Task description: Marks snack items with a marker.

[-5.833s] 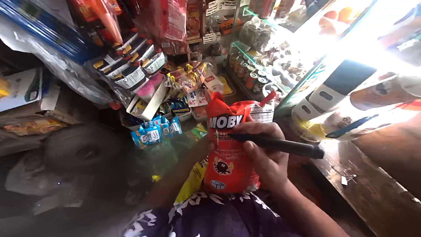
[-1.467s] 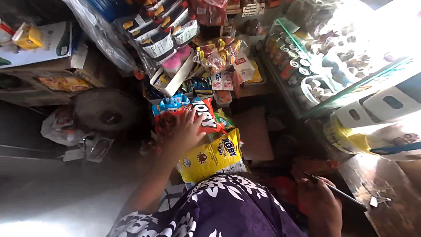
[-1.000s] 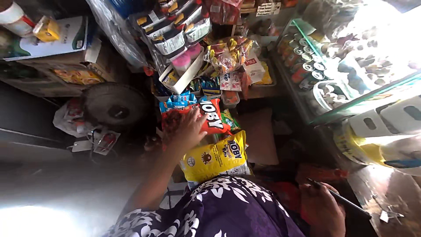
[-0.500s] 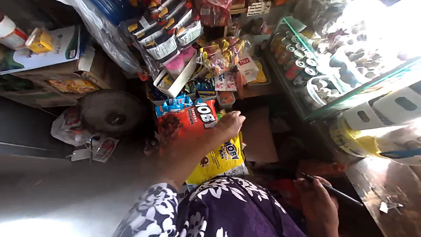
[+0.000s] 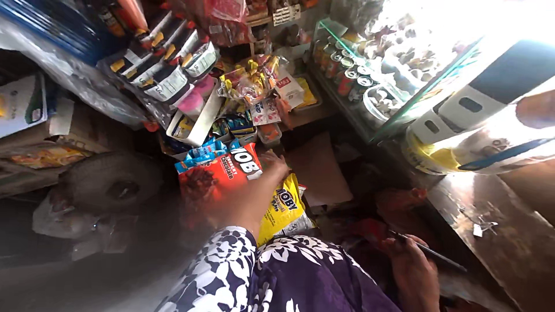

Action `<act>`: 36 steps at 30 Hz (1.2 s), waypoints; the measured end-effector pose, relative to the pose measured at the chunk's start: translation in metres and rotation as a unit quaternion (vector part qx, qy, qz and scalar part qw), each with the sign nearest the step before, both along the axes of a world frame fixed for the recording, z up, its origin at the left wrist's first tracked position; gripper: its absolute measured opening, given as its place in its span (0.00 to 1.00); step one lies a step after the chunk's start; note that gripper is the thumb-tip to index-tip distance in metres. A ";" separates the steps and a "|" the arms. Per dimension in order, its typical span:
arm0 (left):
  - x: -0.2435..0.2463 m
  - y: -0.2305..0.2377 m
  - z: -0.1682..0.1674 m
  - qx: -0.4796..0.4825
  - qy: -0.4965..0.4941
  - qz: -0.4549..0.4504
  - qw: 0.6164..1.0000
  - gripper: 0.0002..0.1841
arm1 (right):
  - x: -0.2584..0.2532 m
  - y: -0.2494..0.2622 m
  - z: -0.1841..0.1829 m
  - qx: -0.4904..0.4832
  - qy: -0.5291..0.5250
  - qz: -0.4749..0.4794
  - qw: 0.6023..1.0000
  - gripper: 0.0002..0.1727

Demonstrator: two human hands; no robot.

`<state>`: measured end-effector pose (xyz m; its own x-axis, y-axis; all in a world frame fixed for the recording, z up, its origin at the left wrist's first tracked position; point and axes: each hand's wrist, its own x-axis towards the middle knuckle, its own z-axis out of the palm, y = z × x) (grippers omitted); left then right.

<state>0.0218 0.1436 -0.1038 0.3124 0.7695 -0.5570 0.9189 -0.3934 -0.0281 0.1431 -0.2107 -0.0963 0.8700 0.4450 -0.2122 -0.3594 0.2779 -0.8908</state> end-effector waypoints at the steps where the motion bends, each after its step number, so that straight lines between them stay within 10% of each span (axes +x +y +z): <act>1: -0.001 -0.001 -0.005 0.012 -0.020 0.010 1.000 0.39 | -0.001 0.000 0.002 -0.007 0.003 -0.001 1.000 0.12; 7: 0.003 0.003 -0.017 0.053 -0.050 0.010 0.997 0.37 | 0.004 -0.001 -0.001 0.010 -0.004 0.008 1.000 0.11; 13: 0.000 0.017 0.017 0.035 -0.286 -0.037 0.957 0.41 | 0.005 0.003 -0.001 0.003 0.006 -0.003 1.000 0.13; 19: -0.010 0.032 0.052 -0.046 -0.688 -0.034 0.723 0.38 | 0.008 0.011 -0.003 0.006 -0.002 0.020 1.000 0.10; 28: -0.030 -0.003 0.112 -0.287 -0.841 0.223 0.401 0.17 | 0.003 0.023 0.007 0.009 -0.011 0.042 0.999 0.13; 32: -0.037 -0.004 0.109 -0.320 -0.872 0.144 0.343 0.23 | -0.001 0.024 0.008 0.005 -0.017 0.046 0.999 0.12; 36: -0.040 -0.012 0.113 -0.310 -0.852 0.144 0.396 0.28 | -0.001 0.024 0.011 0.019 -0.022 0.054 0.998 0.12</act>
<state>-0.0182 0.1316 0.0093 0.5900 0.7903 0.1653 -0.5957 0.2879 0.7499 0.1425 -0.1870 -0.0849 0.8245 0.5443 -0.1548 -0.3492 0.2742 -0.8960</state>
